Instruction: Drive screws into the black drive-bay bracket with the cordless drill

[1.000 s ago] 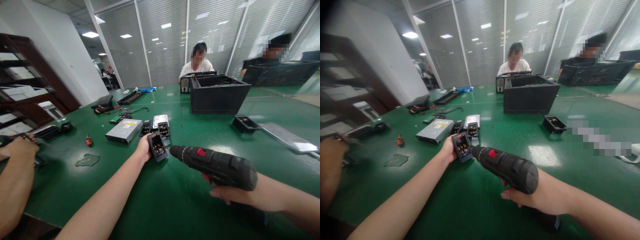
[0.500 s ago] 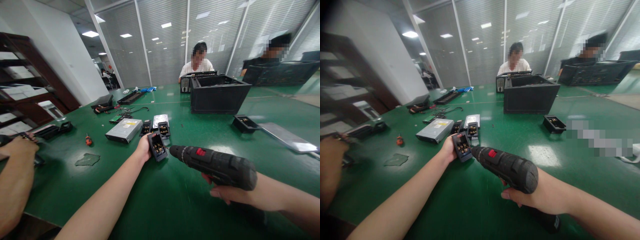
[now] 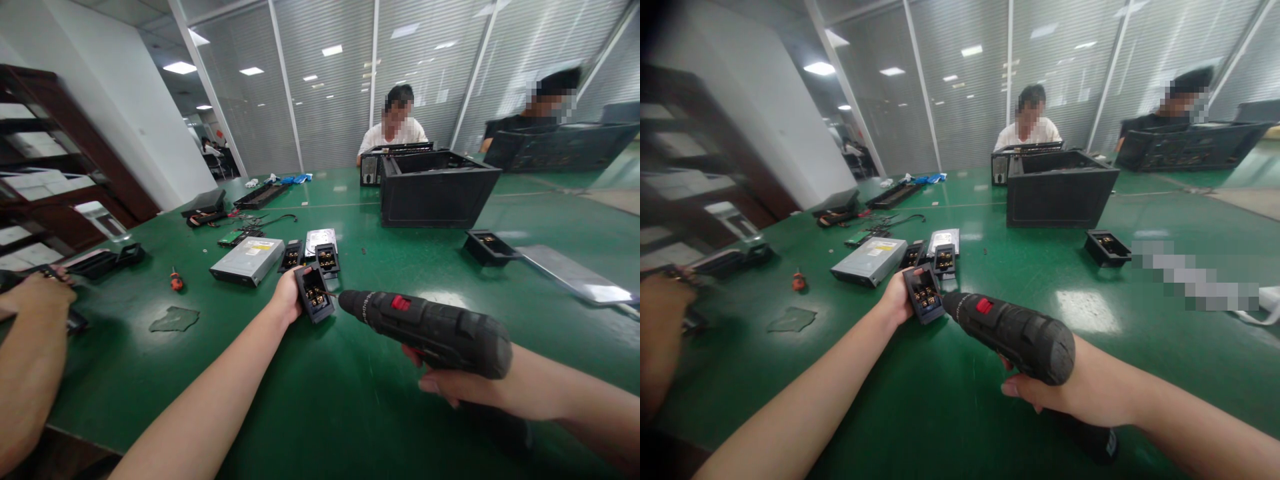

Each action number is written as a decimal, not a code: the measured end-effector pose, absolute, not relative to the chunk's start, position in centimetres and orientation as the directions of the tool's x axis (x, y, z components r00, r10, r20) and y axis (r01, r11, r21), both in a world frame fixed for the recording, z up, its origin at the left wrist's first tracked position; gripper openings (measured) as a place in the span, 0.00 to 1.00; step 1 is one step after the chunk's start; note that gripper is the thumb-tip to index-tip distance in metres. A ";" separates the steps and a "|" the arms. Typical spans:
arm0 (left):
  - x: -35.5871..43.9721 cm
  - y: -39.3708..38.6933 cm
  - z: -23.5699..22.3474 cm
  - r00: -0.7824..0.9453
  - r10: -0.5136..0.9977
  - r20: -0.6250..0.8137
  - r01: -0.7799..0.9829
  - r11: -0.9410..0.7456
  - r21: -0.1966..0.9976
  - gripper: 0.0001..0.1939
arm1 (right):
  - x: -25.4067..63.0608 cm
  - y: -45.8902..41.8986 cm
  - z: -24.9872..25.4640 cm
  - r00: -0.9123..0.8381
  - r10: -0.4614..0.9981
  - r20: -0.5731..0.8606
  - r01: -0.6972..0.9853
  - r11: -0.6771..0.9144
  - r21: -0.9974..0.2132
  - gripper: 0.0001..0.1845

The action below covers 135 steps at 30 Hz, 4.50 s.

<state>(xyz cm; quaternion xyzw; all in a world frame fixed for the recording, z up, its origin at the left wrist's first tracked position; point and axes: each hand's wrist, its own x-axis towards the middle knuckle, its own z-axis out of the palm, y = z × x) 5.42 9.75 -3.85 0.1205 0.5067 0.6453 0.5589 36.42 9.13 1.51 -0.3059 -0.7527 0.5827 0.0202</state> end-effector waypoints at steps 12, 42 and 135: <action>5.6 9.6 -3.7 -0.343 0.848 -0.405 -0.604 0.131 0.786 0.08 | 36.5 9.1 1.5 -0.807 0.497 -0.320 0.437 0.136 -0.889 0.16; 5.7 9.6 -3.6 -0.347 0.852 -0.391 -0.592 0.124 0.796 0.08 | 37.1 9.4 0.2 -0.818 0.470 -0.331 0.432 0.122 -0.893 0.20; 5.7 9.6 -3.6 -0.352 0.849 -0.395 -0.595 0.123 0.794 0.08 | 36.7 9.2 1.4 -0.814 0.478 -0.331 0.459 0.180 -0.870 0.13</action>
